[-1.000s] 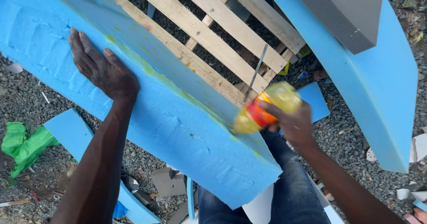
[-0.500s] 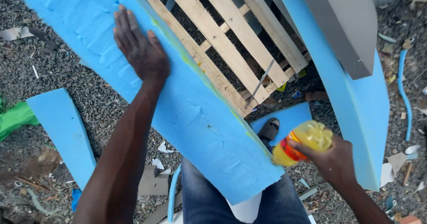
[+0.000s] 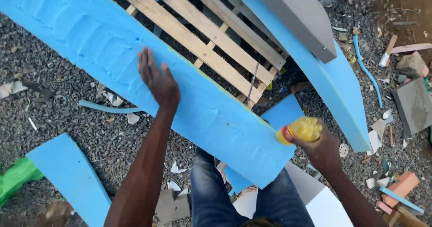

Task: Applying adhesive from a bottle onto a blue foam block and then attaching another foam piece to it.

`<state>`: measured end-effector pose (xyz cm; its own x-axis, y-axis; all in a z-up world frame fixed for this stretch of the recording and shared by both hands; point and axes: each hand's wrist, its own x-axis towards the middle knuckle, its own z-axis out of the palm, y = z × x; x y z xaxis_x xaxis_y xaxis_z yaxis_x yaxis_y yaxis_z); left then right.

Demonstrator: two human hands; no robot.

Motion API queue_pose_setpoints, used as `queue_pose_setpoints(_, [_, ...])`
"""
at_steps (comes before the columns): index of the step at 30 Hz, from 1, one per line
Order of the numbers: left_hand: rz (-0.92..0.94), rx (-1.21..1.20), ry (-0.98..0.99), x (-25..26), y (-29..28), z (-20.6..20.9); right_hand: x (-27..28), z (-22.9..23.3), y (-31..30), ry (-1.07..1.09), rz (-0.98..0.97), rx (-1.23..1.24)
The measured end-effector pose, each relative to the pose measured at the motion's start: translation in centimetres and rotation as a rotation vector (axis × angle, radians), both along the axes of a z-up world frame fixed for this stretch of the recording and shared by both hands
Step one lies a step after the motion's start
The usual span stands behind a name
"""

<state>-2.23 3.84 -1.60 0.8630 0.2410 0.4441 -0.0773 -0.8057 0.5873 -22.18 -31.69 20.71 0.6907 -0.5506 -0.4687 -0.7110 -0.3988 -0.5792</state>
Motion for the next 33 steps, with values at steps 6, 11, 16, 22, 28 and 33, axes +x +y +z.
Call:
queue_pose_setpoints(6, [-0.050,-0.268,0.257,-14.8,5.5,5.8,-1.7,0.3,-1.3,0.064,0.032,-0.036])
queue_pose_setpoints(11, [0.147,-0.222,0.530,-26.8,2.4,7.0,3.7,-3.4,2.2,0.082,0.034,-0.087])
queue_pose_setpoints(16, [0.049,-0.187,0.534,-29.1,-4.9,7.2,-2.0,-4.1,-3.7,0.138,0.008,-0.149])
queue_pose_setpoints(22, [-0.012,-0.086,0.389,-18.0,-10.3,4.8,-5.9,-11.6,-15.3,0.137,-0.341,0.131])
queue_pose_setpoints(28, [0.124,0.244,0.188,-14.1,-10.7,0.6,-4.5,-30.6,-19.7,0.289,-0.493,0.414])
queue_pose_setpoints(33, [0.073,0.272,0.088,-13.7,-11.9,0.1,-2.9,-48.9,-22.5,0.401,-0.347,0.373])
